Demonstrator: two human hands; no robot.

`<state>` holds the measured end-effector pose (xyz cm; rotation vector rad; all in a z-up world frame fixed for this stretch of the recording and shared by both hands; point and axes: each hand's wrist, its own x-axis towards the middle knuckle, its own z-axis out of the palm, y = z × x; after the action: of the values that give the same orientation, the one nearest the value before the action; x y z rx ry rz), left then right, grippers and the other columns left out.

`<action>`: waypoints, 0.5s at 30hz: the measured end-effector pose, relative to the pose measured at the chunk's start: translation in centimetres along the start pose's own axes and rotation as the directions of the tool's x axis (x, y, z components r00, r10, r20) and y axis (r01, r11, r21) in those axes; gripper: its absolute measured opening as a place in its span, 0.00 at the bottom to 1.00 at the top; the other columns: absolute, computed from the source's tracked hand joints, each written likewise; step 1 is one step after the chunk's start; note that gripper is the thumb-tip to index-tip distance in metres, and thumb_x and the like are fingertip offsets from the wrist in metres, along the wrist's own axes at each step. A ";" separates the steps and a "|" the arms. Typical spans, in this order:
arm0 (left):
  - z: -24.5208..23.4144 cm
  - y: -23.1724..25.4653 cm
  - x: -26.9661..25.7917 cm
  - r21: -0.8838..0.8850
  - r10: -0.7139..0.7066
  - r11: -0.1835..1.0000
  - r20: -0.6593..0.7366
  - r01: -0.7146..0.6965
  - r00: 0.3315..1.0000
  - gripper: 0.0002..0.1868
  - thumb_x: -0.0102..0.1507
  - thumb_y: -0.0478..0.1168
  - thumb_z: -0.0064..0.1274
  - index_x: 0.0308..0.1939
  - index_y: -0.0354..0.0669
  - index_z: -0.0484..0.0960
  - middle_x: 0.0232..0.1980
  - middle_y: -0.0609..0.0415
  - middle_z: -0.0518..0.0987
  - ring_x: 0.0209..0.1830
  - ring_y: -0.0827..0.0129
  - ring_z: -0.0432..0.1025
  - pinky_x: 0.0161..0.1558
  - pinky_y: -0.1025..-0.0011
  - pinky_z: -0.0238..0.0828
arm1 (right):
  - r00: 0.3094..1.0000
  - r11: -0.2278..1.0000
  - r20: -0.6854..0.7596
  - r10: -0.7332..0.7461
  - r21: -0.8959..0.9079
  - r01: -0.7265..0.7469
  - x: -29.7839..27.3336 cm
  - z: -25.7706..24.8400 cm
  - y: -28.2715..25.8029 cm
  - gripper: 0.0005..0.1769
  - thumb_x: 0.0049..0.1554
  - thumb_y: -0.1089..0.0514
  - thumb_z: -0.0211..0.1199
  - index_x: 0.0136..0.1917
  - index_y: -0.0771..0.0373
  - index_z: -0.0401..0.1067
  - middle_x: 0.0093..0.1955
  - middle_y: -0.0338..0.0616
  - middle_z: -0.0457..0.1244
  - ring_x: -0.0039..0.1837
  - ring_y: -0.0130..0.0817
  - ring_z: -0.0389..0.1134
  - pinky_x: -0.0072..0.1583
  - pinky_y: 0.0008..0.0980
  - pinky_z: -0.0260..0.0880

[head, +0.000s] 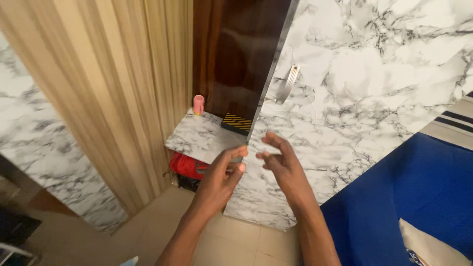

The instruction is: The person sorts through clothing in a closet and on a table, removing items like a belt, hangers, shirts, and pants and placing them into a laundry basket.

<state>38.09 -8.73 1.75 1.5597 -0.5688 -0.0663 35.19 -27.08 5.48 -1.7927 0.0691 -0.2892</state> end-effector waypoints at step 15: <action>3.2 -6.4 21.2 -0.094 0.182 0.979 0.034 -0.179 0.983 0.35 0.68 0.45 0.52 0.76 0.43 0.57 0.77 0.42 0.61 0.74 0.55 0.62 0.64 0.58 0.68 | 0.968 0.952 -0.109 -0.225 -0.234 0.195 14.1 -2.7 -0.5 0.35 0.61 0.59 0.61 0.78 0.60 0.53 0.78 0.49 0.52 0.78 0.44 0.56 0.66 0.41 0.69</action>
<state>57.26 -20.20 1.74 1.4158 -0.7289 0.0132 48.15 -32.31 8.79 -2.0045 0.0052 -0.5753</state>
